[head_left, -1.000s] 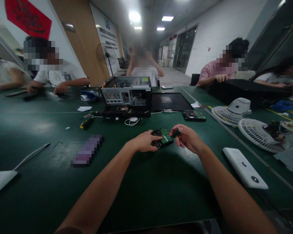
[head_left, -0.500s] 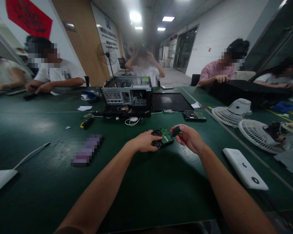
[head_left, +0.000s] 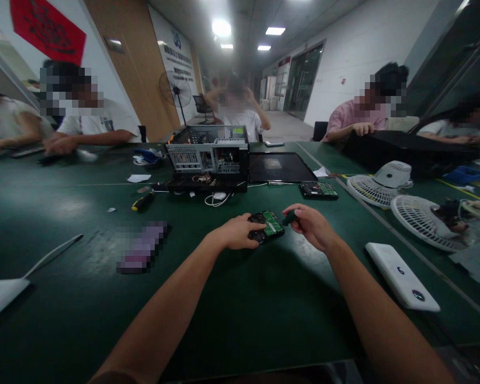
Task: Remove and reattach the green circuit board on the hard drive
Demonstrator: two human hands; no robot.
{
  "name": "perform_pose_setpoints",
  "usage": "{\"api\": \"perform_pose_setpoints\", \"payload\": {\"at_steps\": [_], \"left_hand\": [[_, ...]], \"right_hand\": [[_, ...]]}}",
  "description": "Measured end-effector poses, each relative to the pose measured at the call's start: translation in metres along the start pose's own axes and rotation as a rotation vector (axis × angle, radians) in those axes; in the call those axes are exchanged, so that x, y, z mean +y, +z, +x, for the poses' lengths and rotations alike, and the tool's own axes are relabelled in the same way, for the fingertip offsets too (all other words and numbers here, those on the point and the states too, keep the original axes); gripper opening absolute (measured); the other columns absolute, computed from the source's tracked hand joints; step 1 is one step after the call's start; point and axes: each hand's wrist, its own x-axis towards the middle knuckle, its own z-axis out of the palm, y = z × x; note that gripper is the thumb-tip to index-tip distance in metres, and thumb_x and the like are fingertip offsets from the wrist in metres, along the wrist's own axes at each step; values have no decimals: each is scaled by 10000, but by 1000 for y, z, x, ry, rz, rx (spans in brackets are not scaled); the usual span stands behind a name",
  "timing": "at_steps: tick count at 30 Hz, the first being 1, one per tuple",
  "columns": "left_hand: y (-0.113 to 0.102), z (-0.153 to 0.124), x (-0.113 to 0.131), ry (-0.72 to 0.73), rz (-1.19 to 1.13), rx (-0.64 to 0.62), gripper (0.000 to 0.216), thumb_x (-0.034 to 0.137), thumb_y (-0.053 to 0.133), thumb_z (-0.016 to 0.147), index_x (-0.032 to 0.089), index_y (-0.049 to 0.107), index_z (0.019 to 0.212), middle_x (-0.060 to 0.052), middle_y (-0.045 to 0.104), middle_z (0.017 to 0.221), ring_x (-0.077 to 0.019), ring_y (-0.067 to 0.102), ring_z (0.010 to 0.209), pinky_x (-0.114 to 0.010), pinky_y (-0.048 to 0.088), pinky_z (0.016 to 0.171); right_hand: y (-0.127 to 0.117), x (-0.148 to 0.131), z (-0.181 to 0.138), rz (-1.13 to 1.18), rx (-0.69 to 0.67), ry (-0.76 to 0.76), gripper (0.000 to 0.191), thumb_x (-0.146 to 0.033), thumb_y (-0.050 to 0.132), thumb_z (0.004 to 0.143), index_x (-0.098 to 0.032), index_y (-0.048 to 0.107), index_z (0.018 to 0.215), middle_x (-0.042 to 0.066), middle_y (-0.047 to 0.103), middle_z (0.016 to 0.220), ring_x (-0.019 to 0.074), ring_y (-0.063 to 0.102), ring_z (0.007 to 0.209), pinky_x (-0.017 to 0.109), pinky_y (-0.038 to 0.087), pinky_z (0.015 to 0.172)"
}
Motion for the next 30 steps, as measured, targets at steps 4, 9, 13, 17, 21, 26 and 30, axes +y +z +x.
{"api": "perform_pose_setpoints", "payload": {"at_steps": [4, 9, 13, 17, 21, 26, 30], "left_hand": [[1, 1, -2, 3, -7, 7, 735, 599, 601, 860, 431, 382, 1541, -64, 326, 1575, -355, 435, 1371, -459, 395, 1104], [2, 2, -3, -9, -1, -2, 742, 612, 605, 857, 434, 378, 1541, -61, 302, 1589, -363, 420, 1384, -471, 389, 1108], [1, 1, -2, 6, -4, 3, 729, 609, 602, 862, 432, 389, 1537, -65, 311, 1585, -365, 428, 1378, -470, 392, 1104], [0, 1, 0, -8, 3, 2, 733, 604, 604, 864, 436, 379, 1541, -61, 307, 1589, -361, 434, 1374, -460, 390, 1107], [1, 1, -1, 1, 11, 5, 738, 605, 602, 864, 436, 372, 1545, -63, 321, 1575, -348, 444, 1363, -442, 401, 1097], [1, 1, -1, 11, -2, 16, 733, 600, 612, 857, 434, 392, 1536, -62, 337, 1565, -346, 456, 1349, -446, 403, 1095], [0, 1, 0, 3, 9, 1, 755, 585, 626, 848, 426, 381, 1544, -53, 345, 1568, -348, 435, 1370, -443, 392, 1106]], "right_hand": [[2, 0, 0, 47, 12, -1, 192, -370, 645, 846, -208, 606, 940, 37, 676, 859, 104, 438, 545, 248, 237, 449], [0, 0, 1, 71, 15, -12, 224, -397, 597, 871, -224, 586, 1013, 68, 717, 969, 114, 475, 536, 245, 270, 420], [-2, -2, 0, 63, -25, 5, 292, -397, 573, 879, -204, 650, 1084, 60, 681, 940, 106, 480, 518, 243, 259, 381], [1, -4, -2, 76, -59, 39, 244, -403, 579, 882, -188, 659, 967, 34, 646, 774, 96, 452, 472, 237, 240, 363], [4, -2, -3, 98, -78, 44, 224, -408, 595, 885, -204, 623, 973, 54, 696, 885, 107, 531, 503, 230, 274, 368], [5, -2, -2, 77, -63, 48, 245, -438, 597, 904, -245, 591, 1054, 57, 707, 1029, 101, 527, 505, 224, 239, 369], [6, -2, -2, 15, -32, 48, 321, -453, 601, 910, -233, 640, 1140, 74, 708, 1040, 100, 491, 541, 237, 240, 410]]}}
